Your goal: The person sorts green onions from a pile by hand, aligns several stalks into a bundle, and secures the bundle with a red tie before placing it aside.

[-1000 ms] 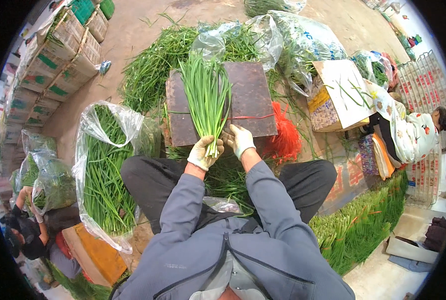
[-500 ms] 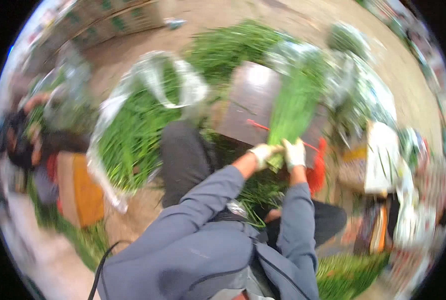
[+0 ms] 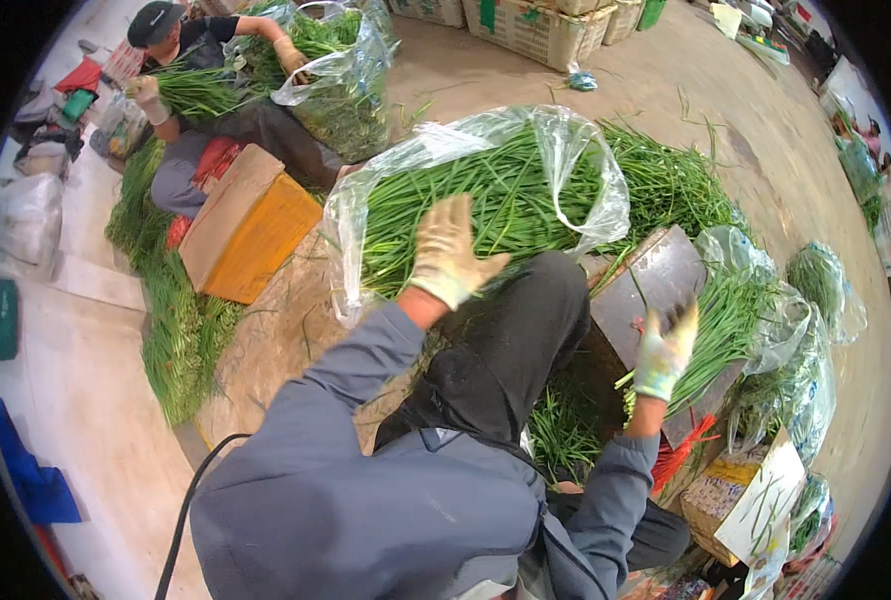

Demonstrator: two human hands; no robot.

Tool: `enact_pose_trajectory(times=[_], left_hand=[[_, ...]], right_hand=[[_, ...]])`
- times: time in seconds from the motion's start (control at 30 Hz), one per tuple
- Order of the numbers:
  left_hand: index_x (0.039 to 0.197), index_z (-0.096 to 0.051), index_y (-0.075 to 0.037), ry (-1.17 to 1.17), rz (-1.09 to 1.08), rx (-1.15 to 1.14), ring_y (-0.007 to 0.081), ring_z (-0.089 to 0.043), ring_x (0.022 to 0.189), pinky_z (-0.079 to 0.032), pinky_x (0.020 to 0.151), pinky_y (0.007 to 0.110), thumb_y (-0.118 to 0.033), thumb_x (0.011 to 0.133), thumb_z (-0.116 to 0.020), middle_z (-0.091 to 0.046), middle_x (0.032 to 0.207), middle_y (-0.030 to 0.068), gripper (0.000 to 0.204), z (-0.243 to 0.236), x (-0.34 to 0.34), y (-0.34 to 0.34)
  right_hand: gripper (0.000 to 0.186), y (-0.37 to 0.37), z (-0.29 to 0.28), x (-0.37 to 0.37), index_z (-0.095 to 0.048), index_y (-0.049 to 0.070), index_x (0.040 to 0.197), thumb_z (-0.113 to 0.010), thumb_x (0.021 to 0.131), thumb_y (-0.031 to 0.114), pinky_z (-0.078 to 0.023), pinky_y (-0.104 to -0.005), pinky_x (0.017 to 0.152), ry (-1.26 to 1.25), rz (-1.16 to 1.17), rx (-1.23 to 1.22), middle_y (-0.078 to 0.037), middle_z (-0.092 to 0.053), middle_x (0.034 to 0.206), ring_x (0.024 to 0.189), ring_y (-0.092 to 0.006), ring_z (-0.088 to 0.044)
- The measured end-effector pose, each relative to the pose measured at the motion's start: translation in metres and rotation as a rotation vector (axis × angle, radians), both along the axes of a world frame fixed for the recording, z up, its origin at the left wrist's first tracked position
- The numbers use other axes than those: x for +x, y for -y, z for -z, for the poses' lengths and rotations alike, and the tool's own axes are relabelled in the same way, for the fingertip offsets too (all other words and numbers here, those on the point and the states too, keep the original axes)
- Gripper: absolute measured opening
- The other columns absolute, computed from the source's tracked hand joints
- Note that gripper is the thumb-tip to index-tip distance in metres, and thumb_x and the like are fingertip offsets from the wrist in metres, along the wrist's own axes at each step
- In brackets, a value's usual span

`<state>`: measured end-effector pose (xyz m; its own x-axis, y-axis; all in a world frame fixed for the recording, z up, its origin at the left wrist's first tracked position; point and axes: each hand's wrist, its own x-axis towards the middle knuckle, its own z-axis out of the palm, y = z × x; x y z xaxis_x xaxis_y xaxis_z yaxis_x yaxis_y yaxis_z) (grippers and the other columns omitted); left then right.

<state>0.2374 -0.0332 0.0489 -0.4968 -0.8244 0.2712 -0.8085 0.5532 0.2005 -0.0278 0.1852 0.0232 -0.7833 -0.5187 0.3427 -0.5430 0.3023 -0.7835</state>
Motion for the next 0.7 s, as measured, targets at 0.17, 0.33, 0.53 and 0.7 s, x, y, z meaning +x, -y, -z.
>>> enact_pose_trajectory(times=[0.17,0.33,0.53,0.7], left_hand=[[0.149,-0.029,0.002,0.307,0.046,0.075,0.0407,-0.028,0.141,-0.019,0.117,0.052,-0.042,0.070,-0.083,-0.035,0.149,0.0240,0.105,0.027,0.054,0.009],[0.134,-0.053,-0.006,0.281,0.063,0.168,0.0325,-0.064,0.101,-0.051,0.090,0.042,-0.020,0.077,-0.076,-0.067,0.110,0.0177,0.063,0.000,0.089,0.071],[0.129,-0.058,-0.009,0.038,0.038,0.236,0.0351,-0.061,0.112,-0.049,0.097,0.042,-0.018,0.082,-0.068,-0.065,0.119,0.0184,0.049,0.009,0.123,0.104],[0.127,-0.060,-0.005,-0.097,0.078,0.227,0.0364,-0.059,0.114,-0.047,0.100,0.042,-0.018,0.086,-0.063,-0.064,0.120,0.0195,0.043,0.031,0.135,0.099]], right_hand=[[0.070,0.076,-0.040,0.089,-0.042,0.001,0.142,-0.074,0.081,0.006,-0.054,-0.0342,0.083,-0.043,-0.406,-0.104,-0.016,-0.060,0.120,0.092,-0.0228,-0.067],[0.058,0.092,-0.039,0.134,-0.051,0.004,0.134,-0.075,0.081,0.007,-0.054,-0.0326,0.076,0.024,-0.599,-0.026,-0.014,-0.062,0.113,0.086,-0.0223,-0.068],[0.023,0.120,-0.018,0.174,-0.066,0.006,0.103,-0.069,0.083,0.018,-0.053,-0.0409,0.078,-0.137,-0.754,0.111,-0.015,-0.066,0.094,0.091,-0.0338,-0.065],[0.034,0.185,0.029,0.235,-0.064,0.006,0.096,-0.069,0.083,0.037,-0.053,-0.0458,0.078,-0.126,-0.667,0.615,-0.018,-0.067,0.093,0.090,-0.0377,-0.065]])
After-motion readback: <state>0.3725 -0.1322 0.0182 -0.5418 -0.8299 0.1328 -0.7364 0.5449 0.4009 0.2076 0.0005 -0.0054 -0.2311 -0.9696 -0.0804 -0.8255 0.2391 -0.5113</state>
